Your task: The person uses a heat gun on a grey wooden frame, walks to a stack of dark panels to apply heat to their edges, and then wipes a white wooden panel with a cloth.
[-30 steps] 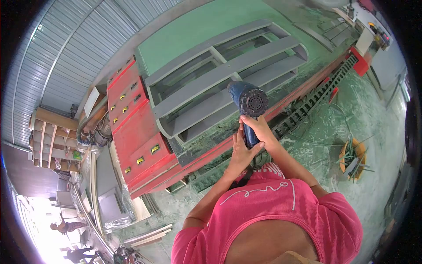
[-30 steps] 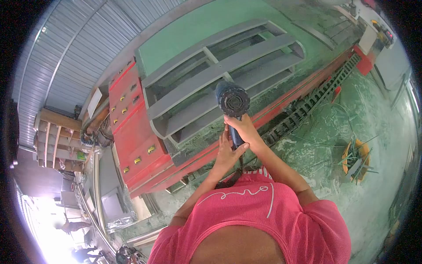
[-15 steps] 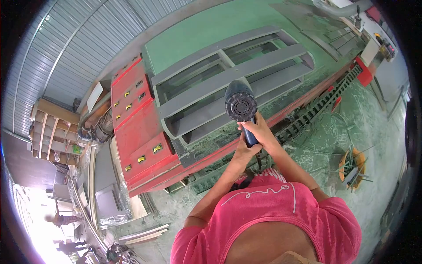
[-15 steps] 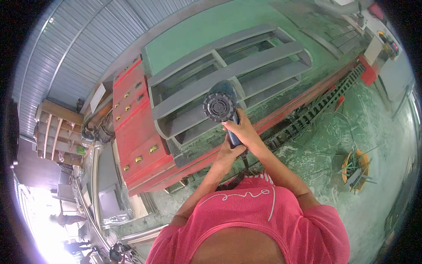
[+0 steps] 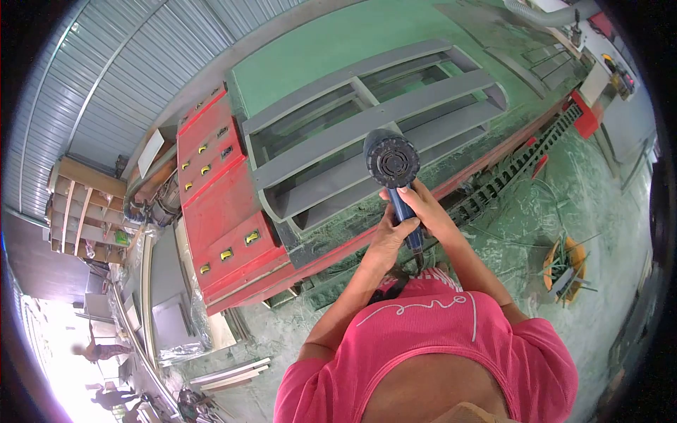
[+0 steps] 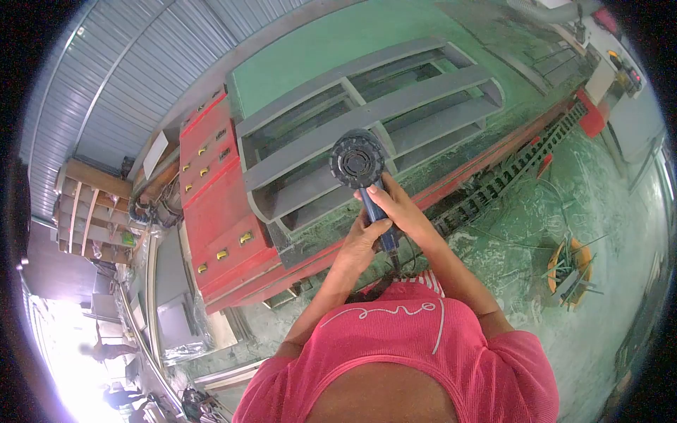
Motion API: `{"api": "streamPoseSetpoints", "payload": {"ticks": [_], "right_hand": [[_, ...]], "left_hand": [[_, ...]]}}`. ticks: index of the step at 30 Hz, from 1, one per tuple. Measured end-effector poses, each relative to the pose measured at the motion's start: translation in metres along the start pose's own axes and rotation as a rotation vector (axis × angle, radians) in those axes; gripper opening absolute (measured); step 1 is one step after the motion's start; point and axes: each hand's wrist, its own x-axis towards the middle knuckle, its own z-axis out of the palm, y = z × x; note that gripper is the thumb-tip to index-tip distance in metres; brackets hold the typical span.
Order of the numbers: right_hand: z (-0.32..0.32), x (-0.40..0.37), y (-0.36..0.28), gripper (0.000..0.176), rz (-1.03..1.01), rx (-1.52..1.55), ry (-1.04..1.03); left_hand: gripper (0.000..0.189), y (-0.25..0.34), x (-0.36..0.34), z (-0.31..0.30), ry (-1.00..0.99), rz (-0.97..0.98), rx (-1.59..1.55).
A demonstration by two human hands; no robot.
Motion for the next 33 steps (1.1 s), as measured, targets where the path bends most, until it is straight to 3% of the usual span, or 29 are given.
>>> {"api": "streamPoseSetpoints", "payload": {"ticks": [5,16,19,23,27,30,33], "right_hand": [[0.000,-0.003,-0.014,0.046,0.054,-0.136,-0.026],[-0.001,-0.001,0.013,0.045,0.052,-0.134,0.099],[0.006,0.000,0.005,0.044,0.042,-0.147,0.088],[0.031,0.004,-0.003,0.041,0.056,-0.176,0.004],[0.057,0.022,0.008,0.042,0.046,-0.225,-0.143],[0.090,0.036,0.002,0.057,0.040,-0.268,-0.388],[0.121,0.046,0.013,0.058,0.046,-0.241,-0.418]], "left_hand": [[0.055,0.011,0.000,0.006,-0.026,0.068,0.055],[0.057,0.008,0.000,0.001,0.001,-0.019,0.067],[0.055,0.009,-0.003,-0.001,0.017,0.046,0.094],[0.051,0.030,-0.024,-0.003,0.111,0.087,0.223],[0.047,0.041,-0.048,-0.014,0.281,0.254,0.206],[0.047,0.048,-0.062,-0.032,0.407,0.306,0.200],[0.042,0.057,-0.075,-0.045,0.567,0.378,0.272]]}}
